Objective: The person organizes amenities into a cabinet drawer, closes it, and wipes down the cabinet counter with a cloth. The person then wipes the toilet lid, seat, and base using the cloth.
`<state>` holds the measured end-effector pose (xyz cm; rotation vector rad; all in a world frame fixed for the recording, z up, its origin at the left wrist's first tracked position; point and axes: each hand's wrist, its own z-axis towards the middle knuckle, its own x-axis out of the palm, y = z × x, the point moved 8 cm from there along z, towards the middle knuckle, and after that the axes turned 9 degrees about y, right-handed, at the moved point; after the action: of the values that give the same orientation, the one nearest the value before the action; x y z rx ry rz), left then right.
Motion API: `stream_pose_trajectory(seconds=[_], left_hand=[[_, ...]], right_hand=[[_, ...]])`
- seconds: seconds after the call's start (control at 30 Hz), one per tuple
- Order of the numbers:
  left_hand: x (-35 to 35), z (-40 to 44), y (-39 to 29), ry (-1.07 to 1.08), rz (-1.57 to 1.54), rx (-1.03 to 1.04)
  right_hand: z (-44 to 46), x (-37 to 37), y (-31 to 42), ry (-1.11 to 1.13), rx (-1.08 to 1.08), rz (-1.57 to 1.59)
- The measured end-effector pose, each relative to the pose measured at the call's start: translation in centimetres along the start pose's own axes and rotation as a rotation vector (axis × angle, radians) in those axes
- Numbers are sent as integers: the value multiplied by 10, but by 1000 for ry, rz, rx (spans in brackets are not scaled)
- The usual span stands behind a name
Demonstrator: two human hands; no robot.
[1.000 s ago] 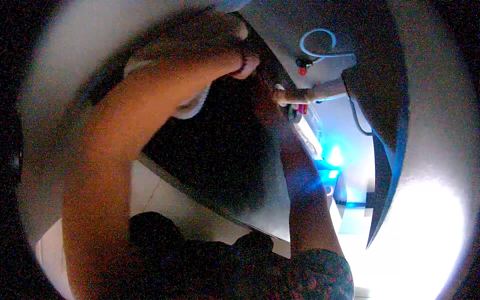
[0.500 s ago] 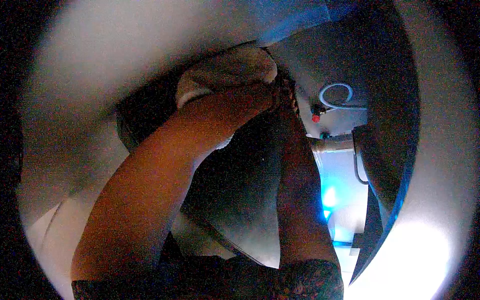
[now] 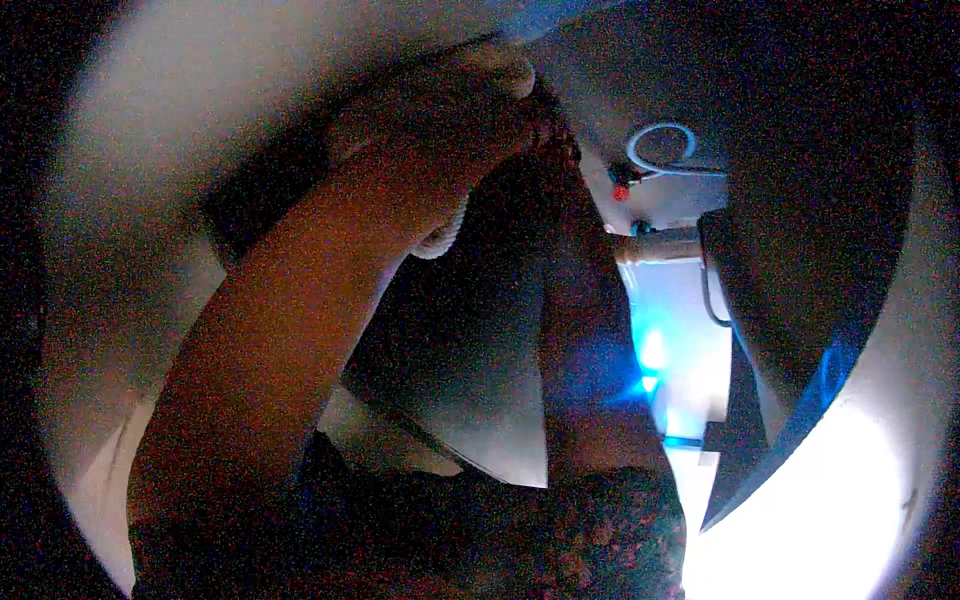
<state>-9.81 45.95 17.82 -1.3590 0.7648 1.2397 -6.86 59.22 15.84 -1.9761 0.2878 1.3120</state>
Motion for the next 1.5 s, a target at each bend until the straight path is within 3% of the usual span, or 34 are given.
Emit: stream_pose_trajectory(seconds=[0.23, 0.53, 0.83, 1.13, 1.37, 1.43, 1.5], left_hand=[[-11, 10, -5, 42, 40, -5], [-14, 3, -21, 59, 36, -3], [-13, 2, -30, 75, 95, 18], [23, 22, -40, 280, 401, 25], [42, -30, -69, 452, 736, 136], [-5, -106, -80, 266, 247, 331], [-18, -144, -83, 280, 173, 358]], right_hand=[[24, -8, -29, 14, 52, -40], [-37, 25, -40, 18, 31, 16], [-39, 34, -28, 21, 39, 5], [-89, 47, 1, -104, -167, -73], [-166, 51, 43, -90, -308, -267], [-236, -3, 62, -342, -355, 336], [-266, -5, 71, -306, -342, 308]])
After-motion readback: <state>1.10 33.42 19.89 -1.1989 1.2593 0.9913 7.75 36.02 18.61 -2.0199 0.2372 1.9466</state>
